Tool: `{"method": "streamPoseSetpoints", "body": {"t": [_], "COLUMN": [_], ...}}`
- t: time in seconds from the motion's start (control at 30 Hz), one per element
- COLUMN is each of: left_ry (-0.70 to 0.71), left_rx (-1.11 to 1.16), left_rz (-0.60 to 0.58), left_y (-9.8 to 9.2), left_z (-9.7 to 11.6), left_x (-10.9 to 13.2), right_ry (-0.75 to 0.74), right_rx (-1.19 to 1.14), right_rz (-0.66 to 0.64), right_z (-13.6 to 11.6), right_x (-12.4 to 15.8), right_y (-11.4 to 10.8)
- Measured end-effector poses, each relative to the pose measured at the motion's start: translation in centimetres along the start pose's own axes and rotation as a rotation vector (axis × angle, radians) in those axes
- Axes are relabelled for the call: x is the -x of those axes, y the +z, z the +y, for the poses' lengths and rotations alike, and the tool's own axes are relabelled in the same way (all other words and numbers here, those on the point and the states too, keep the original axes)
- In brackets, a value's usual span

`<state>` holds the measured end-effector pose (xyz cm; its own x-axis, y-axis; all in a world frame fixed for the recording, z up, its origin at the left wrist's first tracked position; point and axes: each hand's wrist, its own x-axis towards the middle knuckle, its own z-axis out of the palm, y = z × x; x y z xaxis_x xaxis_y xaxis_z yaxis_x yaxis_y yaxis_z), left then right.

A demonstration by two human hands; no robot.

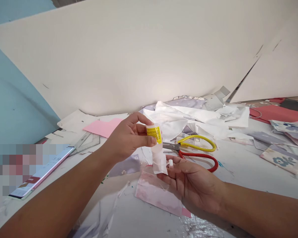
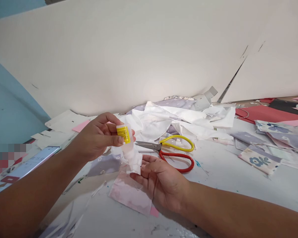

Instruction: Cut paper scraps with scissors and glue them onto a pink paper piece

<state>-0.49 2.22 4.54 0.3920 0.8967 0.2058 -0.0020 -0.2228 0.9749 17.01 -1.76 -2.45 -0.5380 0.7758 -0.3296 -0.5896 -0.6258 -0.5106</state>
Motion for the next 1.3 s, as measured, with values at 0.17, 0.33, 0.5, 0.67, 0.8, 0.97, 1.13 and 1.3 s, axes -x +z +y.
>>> {"method": "streamPoseSetpoints", "body": {"t": [0.17, 0.33, 0.5, 0.67, 0.8, 0.97, 1.13, 1.3], "left_ry": [-0.001, 0.001, 0.005, -0.002, -0.017, -0.03, -0.037, -0.038], "left_rx": [0.002, 0.015, 0.031, 0.026, 0.018, 0.01, 0.008, -0.004], "left_rz": [-0.003, -0.005, -0.04, -0.041, -0.04, -0.035, -0.031, -0.028], "left_y": [-0.08, -0.07, 0.06, -0.04, -0.02, 0.11, 0.31, 0.43], "left_z": [-0.14, -0.29, -0.39, -0.6, -0.73, -0.72, -0.68, -0.71], "left_x": [-0.07, -0.05, 0.01, -0.09, -0.09, 0.03, -0.03, -0.13], "right_ry": [-0.009, -0.003, 0.0, 0.003, -0.004, -0.014, -0.023, -0.026], "right_rx": [0.021, 0.014, 0.019, 0.024, -0.015, -0.033, -0.025, -0.038], "right_rz": [-0.011, 0.018, -0.005, -0.037, -0.028, -0.066, -0.111, -0.117], "right_z": [0.06, 0.24, 0.13, 0.14, 0.21, 0.19, 0.32, 0.46], "right_x": [0.14, 0.11, 0.28, 0.45, 0.49, 0.59, 0.43, 0.34], "right_y": [0.22, 0.34, 0.49, 0.49, 0.57, 0.54, 0.36, 0.39]}}
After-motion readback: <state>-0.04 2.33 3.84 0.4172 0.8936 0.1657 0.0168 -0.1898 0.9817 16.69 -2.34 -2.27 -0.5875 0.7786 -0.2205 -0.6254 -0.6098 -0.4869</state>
